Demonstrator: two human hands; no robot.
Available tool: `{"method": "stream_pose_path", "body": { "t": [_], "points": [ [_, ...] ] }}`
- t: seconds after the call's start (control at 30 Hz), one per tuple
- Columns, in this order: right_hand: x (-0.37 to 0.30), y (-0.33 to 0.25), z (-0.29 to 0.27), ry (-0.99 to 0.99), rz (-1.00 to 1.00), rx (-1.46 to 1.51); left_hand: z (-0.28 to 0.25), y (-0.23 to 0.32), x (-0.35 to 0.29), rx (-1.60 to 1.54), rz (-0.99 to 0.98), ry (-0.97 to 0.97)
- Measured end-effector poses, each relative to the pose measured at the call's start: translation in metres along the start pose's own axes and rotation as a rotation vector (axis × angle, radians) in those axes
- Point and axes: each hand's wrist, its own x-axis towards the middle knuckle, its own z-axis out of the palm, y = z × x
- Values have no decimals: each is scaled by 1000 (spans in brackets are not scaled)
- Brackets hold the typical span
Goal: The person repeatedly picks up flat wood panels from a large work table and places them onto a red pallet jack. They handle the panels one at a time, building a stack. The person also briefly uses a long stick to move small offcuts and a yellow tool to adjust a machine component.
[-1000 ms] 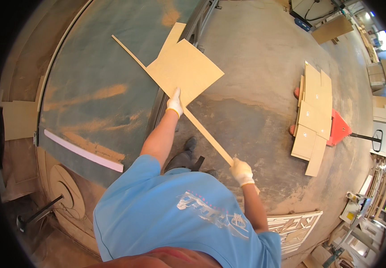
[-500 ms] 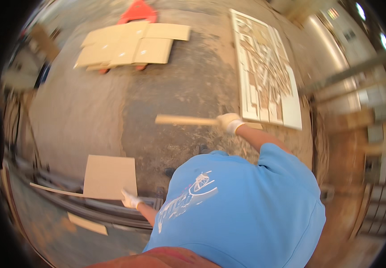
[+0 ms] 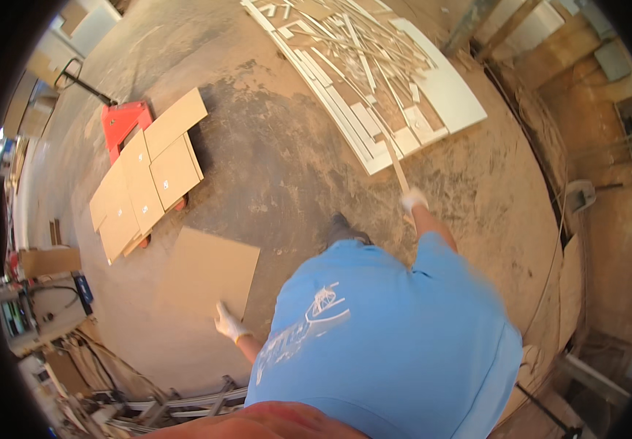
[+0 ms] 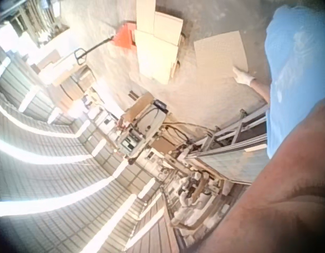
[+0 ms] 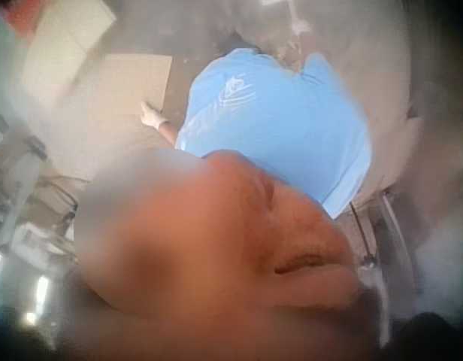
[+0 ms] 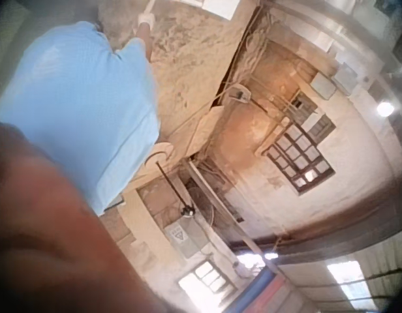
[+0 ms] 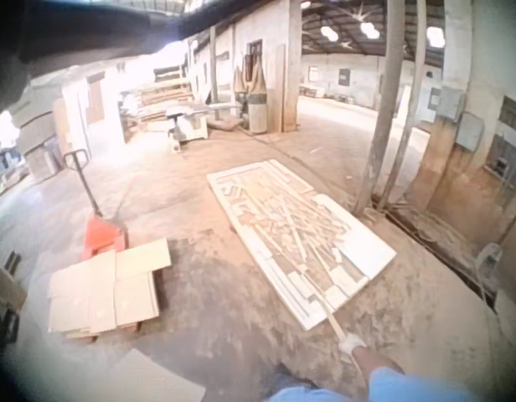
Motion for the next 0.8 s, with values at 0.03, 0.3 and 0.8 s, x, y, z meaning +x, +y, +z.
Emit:
{"method": "stream_pose_path", "body": {
  "t": [0.03,0.3,0.8],
  "points": [
    [21,-28,-18,-32,0,-1,35,19,-2,37,1,-13],
    [149,-150,-82,-316,-48,510,211,118,26,121,22,-251],
    [214,-251,-106,-116,71,538,655,228,203,364,20,-558]
  ]
}}
